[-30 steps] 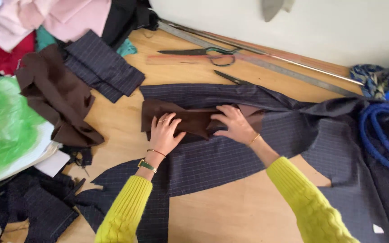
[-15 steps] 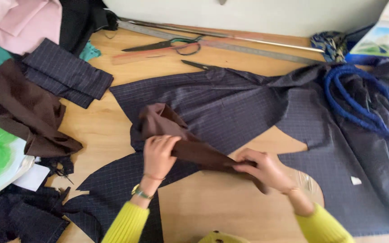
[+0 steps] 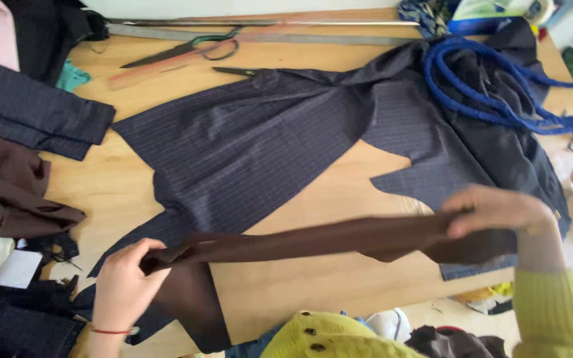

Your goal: The person uses shears to cut a piece of dark plaid fabric along the edge of a brown paper pattern on a wooden table. After cutting, the person removes the pattern and folds the cut fabric pieces.

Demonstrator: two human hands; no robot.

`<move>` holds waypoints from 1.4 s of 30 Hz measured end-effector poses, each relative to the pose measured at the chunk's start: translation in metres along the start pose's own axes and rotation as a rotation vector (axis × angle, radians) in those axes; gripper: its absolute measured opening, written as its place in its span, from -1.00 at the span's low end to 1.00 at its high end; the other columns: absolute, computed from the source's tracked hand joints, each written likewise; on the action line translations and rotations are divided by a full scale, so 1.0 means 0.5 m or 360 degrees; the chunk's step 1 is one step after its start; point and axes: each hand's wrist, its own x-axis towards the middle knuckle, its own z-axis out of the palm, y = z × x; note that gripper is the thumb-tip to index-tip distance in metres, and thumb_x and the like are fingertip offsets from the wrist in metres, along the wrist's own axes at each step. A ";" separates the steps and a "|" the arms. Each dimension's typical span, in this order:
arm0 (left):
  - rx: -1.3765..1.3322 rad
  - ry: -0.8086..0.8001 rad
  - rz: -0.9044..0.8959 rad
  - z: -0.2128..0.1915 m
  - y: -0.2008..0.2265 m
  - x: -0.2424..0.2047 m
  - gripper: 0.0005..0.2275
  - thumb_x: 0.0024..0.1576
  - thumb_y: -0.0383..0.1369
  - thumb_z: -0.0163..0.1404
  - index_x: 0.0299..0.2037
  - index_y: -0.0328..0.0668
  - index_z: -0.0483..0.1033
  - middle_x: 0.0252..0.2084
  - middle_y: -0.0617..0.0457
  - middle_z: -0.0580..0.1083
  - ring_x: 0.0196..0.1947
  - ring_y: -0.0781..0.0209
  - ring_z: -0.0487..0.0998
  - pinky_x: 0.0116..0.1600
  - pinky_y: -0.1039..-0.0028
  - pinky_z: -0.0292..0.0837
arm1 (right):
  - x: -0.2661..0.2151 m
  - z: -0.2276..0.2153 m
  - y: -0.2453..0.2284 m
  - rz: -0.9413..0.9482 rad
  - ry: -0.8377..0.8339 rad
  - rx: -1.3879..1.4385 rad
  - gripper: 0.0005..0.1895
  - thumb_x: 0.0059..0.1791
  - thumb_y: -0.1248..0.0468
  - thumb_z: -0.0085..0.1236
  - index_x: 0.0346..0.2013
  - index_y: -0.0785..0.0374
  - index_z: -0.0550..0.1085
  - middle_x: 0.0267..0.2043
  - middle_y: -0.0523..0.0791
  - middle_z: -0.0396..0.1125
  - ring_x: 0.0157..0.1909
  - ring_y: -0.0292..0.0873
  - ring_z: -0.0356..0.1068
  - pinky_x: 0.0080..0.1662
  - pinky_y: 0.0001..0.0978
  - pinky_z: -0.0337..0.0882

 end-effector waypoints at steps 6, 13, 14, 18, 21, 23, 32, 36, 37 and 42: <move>-0.0218 -0.0625 -0.0212 0.076 -0.070 0.092 -0.60 -0.08 -0.11 0.30 -0.07 0.00 0.60 -0.11 0.12 0.64 -0.06 0.19 0.58 0.03 0.41 0.37 | 0.158 -0.039 0.118 0.0167 0.0846 -0.0365 -0.76 -0.12 0.12 0.33 -0.17 0.03 0.59 -0.36 -0.17 0.44 -0.26 -0.20 0.38 -0.10 -0.28 0.32; 0.0421 0.0452 0.0180 0.167 -0.151 0.074 -0.34 0.09 0.14 0.08 0.26 -0.20 0.51 0.29 -0.23 0.45 0.29 -0.23 0.43 0.18 -0.16 0.30 | 0.299 0.082 0.407 -0.0138 0.1821 -0.0793 -0.51 -0.03 0.03 0.29 0.10 0.21 0.47 0.06 -0.06 0.45 0.08 0.15 0.36 0.13 0.00 0.30; 0.0421 0.0447 0.0178 0.183 -0.172 0.050 -0.34 0.09 0.14 0.08 0.26 -0.20 0.51 0.29 -0.23 0.45 0.29 -0.23 0.43 0.18 -0.16 0.30 | 0.276 0.133 0.390 -0.0136 0.1815 -0.0792 -0.51 -0.03 0.03 0.29 0.10 0.21 0.47 0.06 -0.06 0.45 0.08 0.15 0.36 0.13 0.00 0.30; 0.0093 0.0612 -0.0354 0.255 -0.269 -0.065 -0.49 0.30 -0.08 0.06 0.23 -0.44 0.46 0.07 -0.44 0.48 0.06 -0.45 0.44 0.08 -0.16 0.29 | 0.223 0.292 0.319 0.0352 0.1733 -0.0086 -0.32 -0.08 -0.04 0.29 0.24 0.19 0.36 0.08 0.05 0.38 0.18 0.16 0.24 0.19 -0.04 0.23; 0.0015 0.0512 -0.0734 0.283 -0.284 -0.152 -0.44 0.18 -0.02 0.12 0.20 -0.38 0.46 -0.01 -0.30 0.52 0.04 -0.36 0.44 0.03 -0.12 0.33 | 0.208 0.380 0.284 0.0585 0.1772 0.0166 -0.15 -0.16 -0.07 0.33 0.32 0.24 0.31 0.05 0.14 0.35 0.23 0.14 0.20 0.24 -0.08 0.19; -0.0061 0.0402 -0.0931 0.300 -0.280 -0.193 -0.34 0.06 0.06 0.16 0.16 -0.42 0.48 -0.03 -0.22 0.54 0.12 -0.28 0.43 0.08 -0.09 0.33 | 0.204 0.412 0.246 0.0667 0.1785 0.0209 -0.09 -0.19 -0.07 0.35 0.34 0.28 0.29 0.03 0.12 0.36 0.24 0.12 0.20 0.23 -0.10 0.19; 0.0185 0.0491 -0.0955 0.329 -0.251 -0.231 -0.59 0.23 0.11 -0.08 -0.40 -0.04 0.37 -0.32 0.03 0.52 -0.26 -0.26 0.53 -0.25 -0.07 0.25 | 0.213 0.389 0.243 0.0117 0.2044 0.0173 -0.41 0.01 0.23 0.24 0.31 0.35 0.38 0.21 0.12 0.37 0.22 0.13 0.33 0.22 -0.13 0.25; -0.0614 0.0901 -0.0912 0.296 -0.307 -0.221 -0.75 0.34 -0.17 -0.05 -0.12 -0.23 0.43 -0.25 -0.21 0.51 -0.23 -0.23 0.47 -0.11 0.07 0.30 | 0.193 0.315 0.339 0.0045 0.2314 0.0136 -0.67 0.14 0.22 0.37 -0.06 0.46 0.49 -0.10 0.13 0.44 -0.09 0.03 0.40 -0.03 -0.12 0.36; -0.0883 0.0996 -0.0838 0.297 -0.336 -0.215 -0.77 0.34 -0.24 0.00 -0.11 -0.29 0.50 -0.22 -0.10 0.51 -0.23 0.10 0.47 -0.05 0.32 0.34 | 0.178 0.295 0.340 -0.0135 0.2330 0.0307 -0.75 0.17 0.33 0.36 0.00 0.44 0.49 -0.03 0.08 0.44 -0.02 -0.09 0.39 0.06 -0.22 0.40; -0.1217 0.0450 -0.1146 0.224 -0.301 -0.213 -0.63 0.18 -0.14 0.09 0.08 -0.19 0.46 -0.02 -0.07 0.49 -0.05 0.20 0.50 0.00 0.42 0.39 | 0.172 0.242 0.374 0.0078 0.2092 0.0266 -0.74 0.16 0.21 0.31 -0.11 0.36 0.48 -0.13 -0.03 0.42 -0.10 -0.17 0.32 -0.04 -0.28 0.32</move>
